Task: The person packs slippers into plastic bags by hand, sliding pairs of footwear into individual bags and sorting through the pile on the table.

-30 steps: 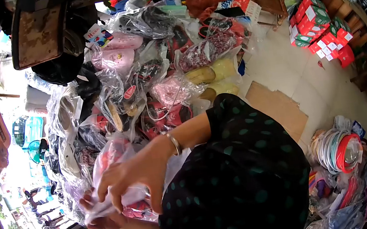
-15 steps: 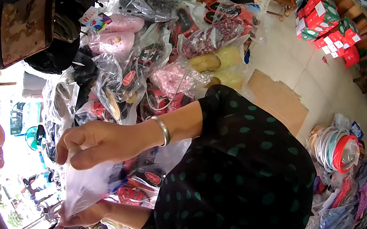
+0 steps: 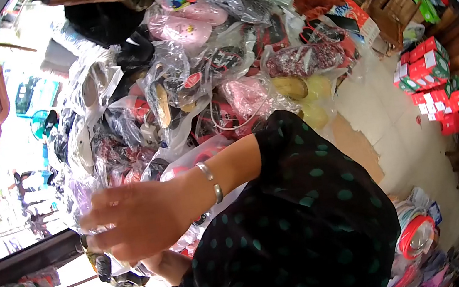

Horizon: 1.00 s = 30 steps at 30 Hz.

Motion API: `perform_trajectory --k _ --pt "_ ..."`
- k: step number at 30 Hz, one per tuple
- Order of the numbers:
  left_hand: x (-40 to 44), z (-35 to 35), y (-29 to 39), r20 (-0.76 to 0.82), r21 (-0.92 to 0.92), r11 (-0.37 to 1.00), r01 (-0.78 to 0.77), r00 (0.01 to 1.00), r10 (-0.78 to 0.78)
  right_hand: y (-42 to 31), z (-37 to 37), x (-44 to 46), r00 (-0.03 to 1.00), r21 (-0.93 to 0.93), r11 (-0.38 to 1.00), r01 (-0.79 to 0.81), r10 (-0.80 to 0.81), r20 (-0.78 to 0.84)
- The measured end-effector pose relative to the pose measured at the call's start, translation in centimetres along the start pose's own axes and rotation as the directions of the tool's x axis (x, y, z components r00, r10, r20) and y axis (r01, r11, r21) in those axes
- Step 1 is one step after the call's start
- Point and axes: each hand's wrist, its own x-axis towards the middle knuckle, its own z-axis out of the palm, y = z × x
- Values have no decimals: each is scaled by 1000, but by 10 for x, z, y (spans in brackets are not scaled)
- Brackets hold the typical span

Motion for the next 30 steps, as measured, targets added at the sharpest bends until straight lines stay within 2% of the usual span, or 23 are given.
perform_trajectory --k 1,2,4,5,6,7,8,9,11,12,14,15,16,18,19,20,21,22,24,26,27,28,30 --pt "1 -1 3 55 -19 1000 17 998 -16 3 -11 9 993 66 996 -54 46 110" --pt "3 -3 3 87 -39 999 38 996 -34 6 -9 7 993 91 995 -42 32 116" --pt "11 -7 2 89 -87 993 85 993 -77 11 4 -5 954 480 828 -290 208 218" --pt "16 -9 0 77 -122 987 101 993 -92 22 8 -19 930 578 733 -357 219 296" --pt "18 -12 -5 56 -153 982 108 993 -101 21 1 -18 853 548 656 -519 360 377" --pt "22 -13 -9 38 -214 976 31 999 -23 23 -2 -23 816 575 582 -575 364 448" --pt "26 -8 -14 -111 -201 968 -152 985 132 26 -3 -30 774 585 509 -631 362 520" --pt "25 -11 -19 -101 -255 960 -118 990 95 24 -3 -37 774 595 500 -630 340 534" --pt "23 -11 -17 -88 -341 937 -74 995 47 18 -1 -50 595 616 134 -777 476 648" --pt "20 -11 -18 -114 -336 939 -76 993 40 19 0 -52 596 616 123 -778 455 662" --pt "14 -12 -22 -116 -455 889 53 986 -119 22 2 -54 755 596 472 -650 492 434" --pt "11 -15 -25 -126 -480 873 91 977 -171 23 3 -53 793 548 577 -606 486 366" --pt "11 -18 -28 -142 -479 874 85 975 -173 23 2 -51 796 556 572 -603 476 374" --pt "11 -23 -34 -124 -574 811 112 967 -222 22 -5 -44 905 378 825 -420 350 242" --pt "9 -27 -41 -111 -635 762 124 962 -249 17 -7 -42 937 291 898 -329 273 216" --pt "11 -29 -38 -125 -639 760 115 960 -250 13 -5 -43 937 300 896 -327 266 225" --pt "15 -33 -31 -88 -651 746 140 962 -257 8 -2 -46 978 182 975 -128 94 184" --pt "17 -37 -28 -51 -663 731 165 963 -265 4 1 -49 983 55 995 78 -86 162" --pt "16 -48 -30 -70 -593 785 180 960 -273 3 10 -56 973 61 994 95 -105 205" --pt "14 -57 -28 50 -275 945 178 984 -171 10 20 -62 964 347 925 -155 64 259" --pt "14 -54 -24 -19 -182 972 149 988 -155 13 22 -63 910 494 780 -384 228 348" --pt "15 -53 -22 -26 -186 971 150 987 -157 14 26 -67 908 497 777 -386 225 354" --pt "15 -53 -19 -70 169 985 -30 997 43 15 34 -77 728 672 315 -670 458 510"
